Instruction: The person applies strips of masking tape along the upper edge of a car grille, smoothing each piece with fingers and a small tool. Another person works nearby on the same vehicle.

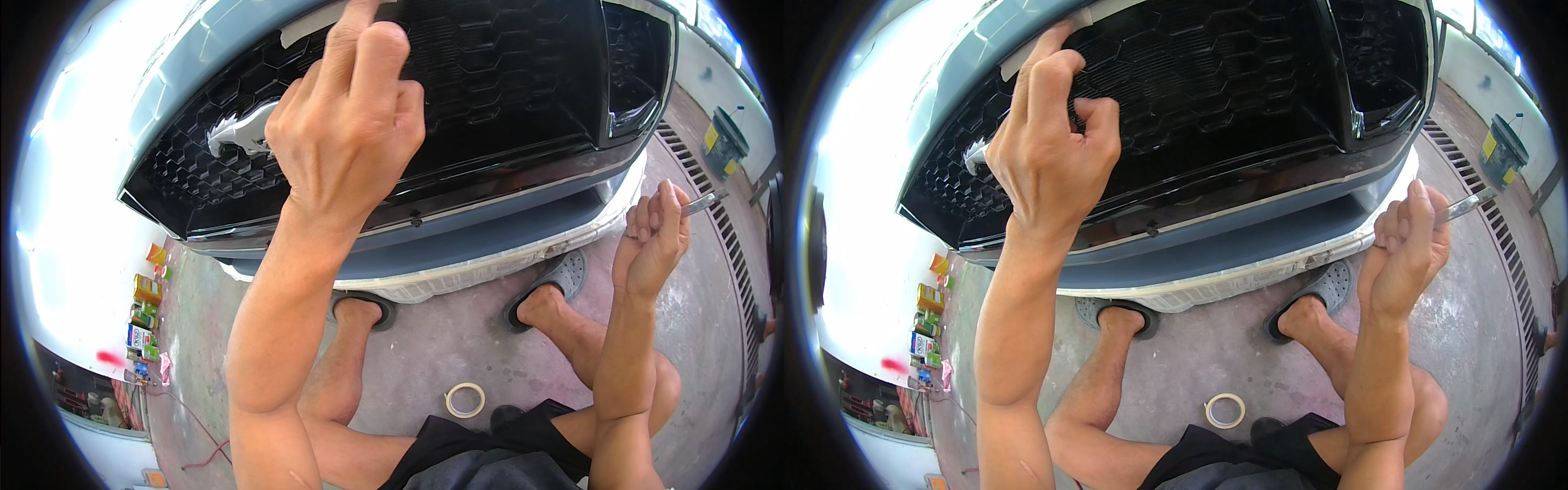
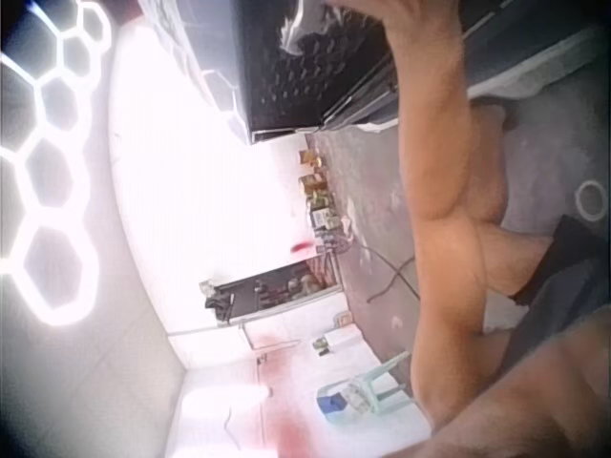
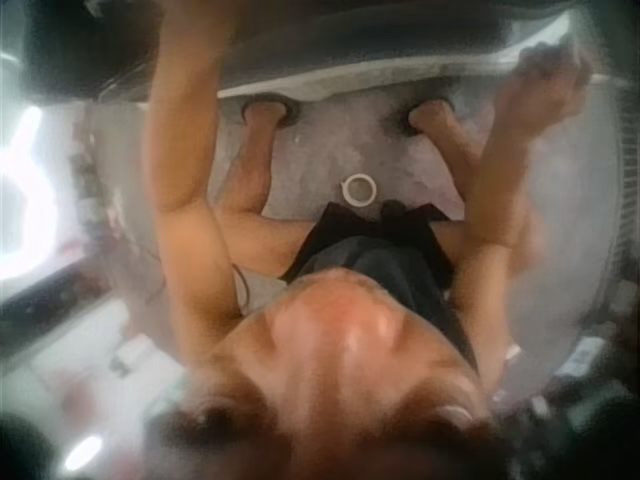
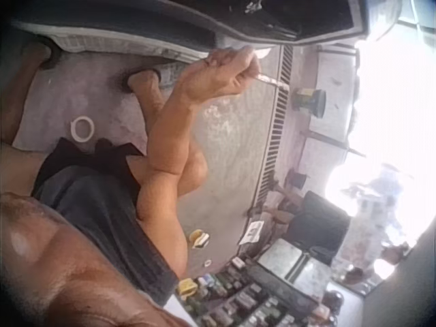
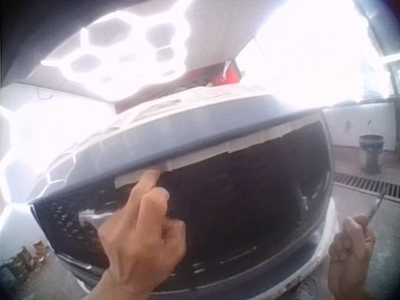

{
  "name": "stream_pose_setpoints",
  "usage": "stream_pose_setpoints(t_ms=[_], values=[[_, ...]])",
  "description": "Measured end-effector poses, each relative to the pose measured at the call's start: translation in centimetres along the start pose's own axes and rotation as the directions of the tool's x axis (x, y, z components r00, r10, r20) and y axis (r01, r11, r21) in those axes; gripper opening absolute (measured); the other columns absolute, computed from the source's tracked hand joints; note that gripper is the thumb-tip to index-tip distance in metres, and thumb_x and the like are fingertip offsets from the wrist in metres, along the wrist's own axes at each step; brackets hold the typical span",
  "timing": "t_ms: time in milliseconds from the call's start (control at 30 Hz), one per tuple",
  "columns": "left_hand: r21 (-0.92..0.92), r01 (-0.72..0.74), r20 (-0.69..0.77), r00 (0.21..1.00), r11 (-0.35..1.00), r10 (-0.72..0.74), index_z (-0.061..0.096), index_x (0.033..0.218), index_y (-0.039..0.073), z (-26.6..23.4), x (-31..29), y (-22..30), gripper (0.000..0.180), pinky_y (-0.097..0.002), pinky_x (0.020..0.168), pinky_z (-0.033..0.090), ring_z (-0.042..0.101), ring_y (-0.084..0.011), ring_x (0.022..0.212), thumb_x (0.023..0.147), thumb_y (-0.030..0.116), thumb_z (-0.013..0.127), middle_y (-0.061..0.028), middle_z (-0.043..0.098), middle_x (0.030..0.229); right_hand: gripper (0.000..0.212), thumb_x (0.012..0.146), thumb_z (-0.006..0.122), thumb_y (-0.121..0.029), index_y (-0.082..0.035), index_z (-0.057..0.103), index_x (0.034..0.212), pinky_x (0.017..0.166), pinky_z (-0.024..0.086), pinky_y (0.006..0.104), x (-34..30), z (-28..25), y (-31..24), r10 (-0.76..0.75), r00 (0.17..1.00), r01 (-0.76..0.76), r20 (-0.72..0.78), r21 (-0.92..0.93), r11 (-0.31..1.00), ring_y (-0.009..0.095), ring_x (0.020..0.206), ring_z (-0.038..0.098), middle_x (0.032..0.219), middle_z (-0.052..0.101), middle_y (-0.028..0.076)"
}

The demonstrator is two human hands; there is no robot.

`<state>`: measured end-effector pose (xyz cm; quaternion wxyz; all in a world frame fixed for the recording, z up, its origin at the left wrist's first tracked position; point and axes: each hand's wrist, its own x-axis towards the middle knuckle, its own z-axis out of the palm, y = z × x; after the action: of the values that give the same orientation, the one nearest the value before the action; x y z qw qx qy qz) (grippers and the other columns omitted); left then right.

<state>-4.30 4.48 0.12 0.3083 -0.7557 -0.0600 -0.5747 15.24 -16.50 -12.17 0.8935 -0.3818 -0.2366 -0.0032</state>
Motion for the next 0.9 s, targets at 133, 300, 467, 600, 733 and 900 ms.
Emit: stream_pose_setpoints(t_ms=[133, 300, 467, 600, 733, 900], values=[[0.043, -0.079, -0.039, 0.996, 0.996, 0.080, 0.062, 0.102, 0.009, 0.6, 0.5, 0.1, 0.033, -0.0241, 0.051, 0.051, 0.067, -0.0171, 0.055, 0.072, -0.002, 0.070, -0.0092, 0.074, 0.126, 0.010, 0.104, 0.060, -0.016, -0.006, 0.064, 0.102, 0.052, 0.029, 0.0205, 0.1, -0.7, 0.2, 0.006, 1.000, -0.006, 0.023, 0.002, 1.000, 0.002, 0.057, 0.035, 0.070, 0.041, -0.006], [0.060, 0.024, 0.112, 0.993, 0.998, -0.031, 0.071, 0.107, 0.004, -0.3, 1.4, 1.3, 0.030, -0.0342, 0.061, 0.056, 0.071, -0.0257, 0.067, 0.078, 0.003, 0.064, -0.0160, 0.074, 0.116, 0.010, 0.102, 0.062, -0.014, -0.009, 0.063, 0.094, 0.051, 0.027, 0.0205, -0.1, -0.2, -0.1, 0.009, 1.000, -0.009, -0.014, 0.012, 1.000, 0.001, 0.055, 0.033, 0.066, 0.039, -0.007], [0.105, -0.048, 0.037, 0.998, 0.993, 0.044, 0.062, 0.104, 0.011, -1.1, 0.5, -0.9, 0.035, -0.0257, 0.053, 0.053, 0.069, -0.0183, 0.058, 0.072, -0.001, 0.071, -0.0066, 0.075, 0.122, 0.009, 0.102, 0.063, -0.014, -0.009, 0.064, 0.094, 0.051, 0.026, 0.0208, 0.0, -0.6, -0.3, 0.021, 1.000, -0.020, -0.012, 0.038, 0.999, 0.001, 0.054, 0.033, 0.065, 0.039, -0.007], [0.133, -0.050, 0.087, 0.995, 0.990, 0.039, 0.063, 0.105, 0.012, -2.3, 0.3, -1.7, 0.035, -0.0259, 0.055, 0.054, 0.069, -0.0182, 0.058, 0.074, -0.001, 0.070, -0.0057, 0.075, 0.122, 0.010, 0.102, 0.064, -0.015, -0.009, 0.064, 0.094, 0.051, 0.026, 0.0209, -0.1, -0.7, -0.1, 0.012, 1.000, -0.011, -0.025, 0.023, 1.000, 0.001, 0.054, 0.033, 0.065, 0.039, -0.007], [0.161, -0.016, 0.115, 0.993, 0.987, -0.003, 0.063, 0.106, 0.011, -3.1, 0.3, -2.1, 0.034, -0.0285, 0.055, 0.054, 0.067, -0.0180, 0.056, 0.075, -0.002, 0.068, -0.0058, 0.076, 0.119, 0.010, 0.102, 0.064, -0.015, -0.009, 0.065, 0.094, 0.051, 0.027, 0.0210, -0.1, -0.9, -0.2, 0.010, 1.000, -0.010, -0.028, 0.022, 1.000, 0.001, 0.054, 0.033, 0.065, 0.039, -0.007], [0.161, -0.003, 0.097, 0.995, 0.987, -0.013, 0.061, 0.098, 0.010, -4.0, 0.0, -2.7, 0.030, -0.0284, 0.054, 0.052, 0.067, -0.0189, 0.058, 0.071, -0.002, 0.067, -0.0055, 0.076, 0.114, 0.009, 0.102, 0.064, -0.015, -0.009, 0.065, 0.094, 0.051, 0.027, 0.0212, -0.4, -0.7, -0.6, 0.031, 0.998, -0.028, -0.054, 0.056, 0.998, 0.002, 0.054, 0.032, 0.065, 0.039, -0.007]])
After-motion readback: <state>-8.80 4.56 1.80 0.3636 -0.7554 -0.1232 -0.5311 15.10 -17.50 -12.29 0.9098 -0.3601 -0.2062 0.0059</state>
